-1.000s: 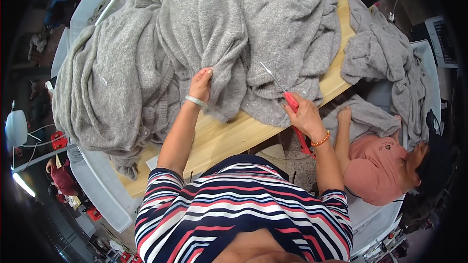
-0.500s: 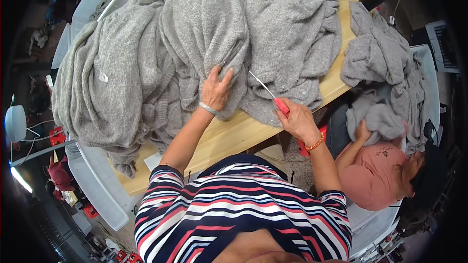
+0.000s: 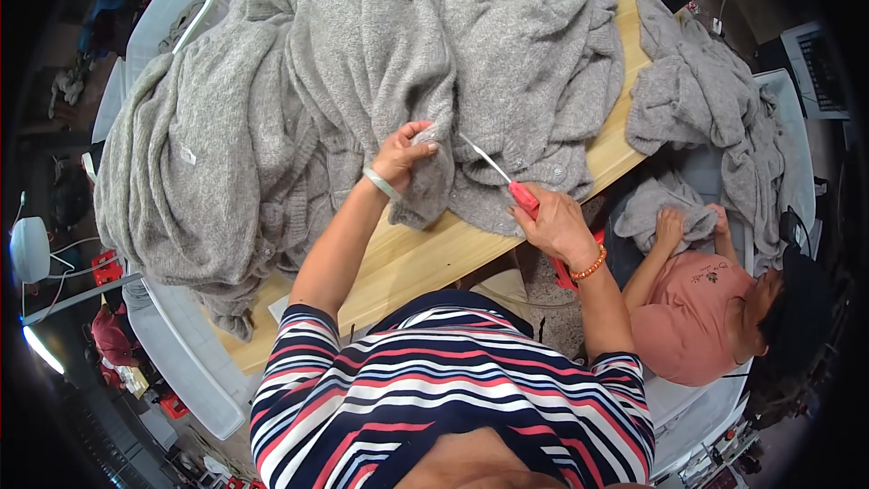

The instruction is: Using scissors to trim excess threads or cut sections from a pile of grey fabric garments on a factory table.

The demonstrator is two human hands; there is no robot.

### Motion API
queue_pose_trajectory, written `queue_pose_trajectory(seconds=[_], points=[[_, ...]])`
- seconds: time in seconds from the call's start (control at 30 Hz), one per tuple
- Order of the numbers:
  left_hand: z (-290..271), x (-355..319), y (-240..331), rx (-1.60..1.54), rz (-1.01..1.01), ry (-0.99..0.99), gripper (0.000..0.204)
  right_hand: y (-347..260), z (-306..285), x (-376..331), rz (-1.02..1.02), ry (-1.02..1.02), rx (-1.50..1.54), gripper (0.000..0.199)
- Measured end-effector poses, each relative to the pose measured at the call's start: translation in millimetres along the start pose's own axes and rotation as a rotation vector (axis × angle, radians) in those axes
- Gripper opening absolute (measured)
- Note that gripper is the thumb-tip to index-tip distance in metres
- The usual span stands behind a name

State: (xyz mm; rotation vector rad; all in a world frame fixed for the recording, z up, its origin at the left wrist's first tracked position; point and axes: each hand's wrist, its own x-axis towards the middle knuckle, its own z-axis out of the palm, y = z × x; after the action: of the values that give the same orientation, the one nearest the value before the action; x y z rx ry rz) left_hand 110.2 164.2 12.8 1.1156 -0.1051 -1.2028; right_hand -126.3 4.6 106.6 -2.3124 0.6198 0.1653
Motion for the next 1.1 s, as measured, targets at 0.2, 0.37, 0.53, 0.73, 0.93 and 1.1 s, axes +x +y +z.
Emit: queue_pose_trajectory(seconds=[0.2, 0.37, 0.53, 0.73, 0.93, 1.1], points=[[-4, 15, -50, 0.565, 0.208, 0.168, 0.023, -5, 7, -16, -0.087, -0.097, -0.146, 0.026], [-12, 15, -59, 0.511, 0.312, 0.183, 0.02, -3, 3, -11, 0.046, -0.046, -0.168, 0.026], [-2, 4, -44, 0.206, 0.146, 0.192, 0.017, -7, 4, -11, -0.012, -0.107, -0.142, 0.025], [-21, 2, -56, 0.081, 0.137, 0.169, 0.028, -14, 6, -9, -0.058, -0.176, -0.171, 0.024], [-13, -5, -52, -0.064, -0.189, 0.02, 0.029, -12, 27, -19, -0.1, -0.291, -0.204, 0.025], [-26, -22, -93, 0.036, -0.195, 0.2, 0.028, -3, 29, -30, -0.06, -0.346, -0.23, 0.025]])
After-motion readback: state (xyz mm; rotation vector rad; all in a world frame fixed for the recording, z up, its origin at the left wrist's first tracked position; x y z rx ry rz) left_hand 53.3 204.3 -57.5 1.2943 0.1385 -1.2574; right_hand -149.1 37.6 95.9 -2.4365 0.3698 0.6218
